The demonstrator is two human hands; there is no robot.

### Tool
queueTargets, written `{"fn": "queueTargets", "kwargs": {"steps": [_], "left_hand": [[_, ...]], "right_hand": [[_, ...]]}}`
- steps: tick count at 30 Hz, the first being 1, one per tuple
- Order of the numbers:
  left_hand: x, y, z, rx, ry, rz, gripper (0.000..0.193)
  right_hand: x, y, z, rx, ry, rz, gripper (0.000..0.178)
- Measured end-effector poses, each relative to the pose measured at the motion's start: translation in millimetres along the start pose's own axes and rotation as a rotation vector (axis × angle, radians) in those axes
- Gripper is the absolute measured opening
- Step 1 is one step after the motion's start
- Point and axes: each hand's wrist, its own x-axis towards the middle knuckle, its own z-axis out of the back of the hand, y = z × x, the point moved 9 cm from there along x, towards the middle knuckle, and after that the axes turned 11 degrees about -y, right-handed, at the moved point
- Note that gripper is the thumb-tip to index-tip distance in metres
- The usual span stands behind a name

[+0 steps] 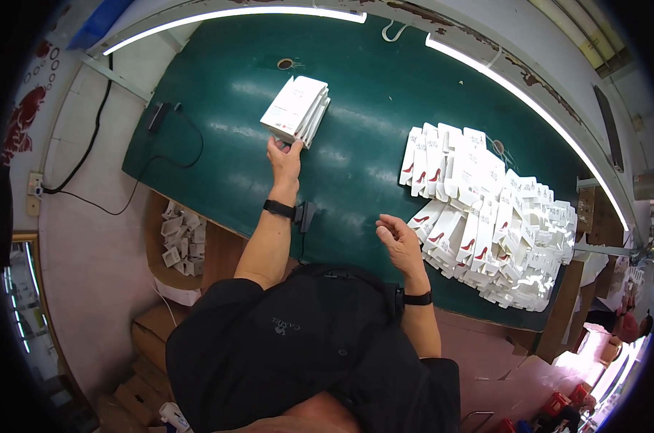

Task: The person picks up a flat white box from a pile, folds the sides and flaps by hand, and places the assembled box into a stack on the table. This process is repeated with several more boxes from the pile.

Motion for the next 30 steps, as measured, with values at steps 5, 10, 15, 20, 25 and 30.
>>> {"fn": "queueTargets", "kwargs": {"steps": [5, 10, 15, 20, 25, 30], "left_hand": [[2, -4, -6, -0.249, 0.114, 0.107, 0.056], [12, 0, -16, -0.316, 0.109, -0.007, 0.047], [8, 40, -23, -0.244, 0.167, 0.030, 0.040], [-3, 70, -58, -0.004, 0.438, 0.005, 0.049], [-7, 70, -97, 0.281, 0.603, -0.100, 0.079], [27, 90, -103, 0.419, 0.448, -0.203, 0.089]], "right_hand": [[-1, 4, -15, -0.004, 0.038, 0.005, 0.035], [-6, 3, -5, -0.014, 0.007, 0.005, 0.035], [-12, -7, 7, -0.002, -0.033, -0.014, 0.035], [-17, -17, 12, 0.001, -0.047, -0.034, 0.036], [-19, -19, 17, 0.006, -0.072, -0.042, 0.036], [-20, -20, 17, 0.003, -0.076, -0.051, 0.036]]}}
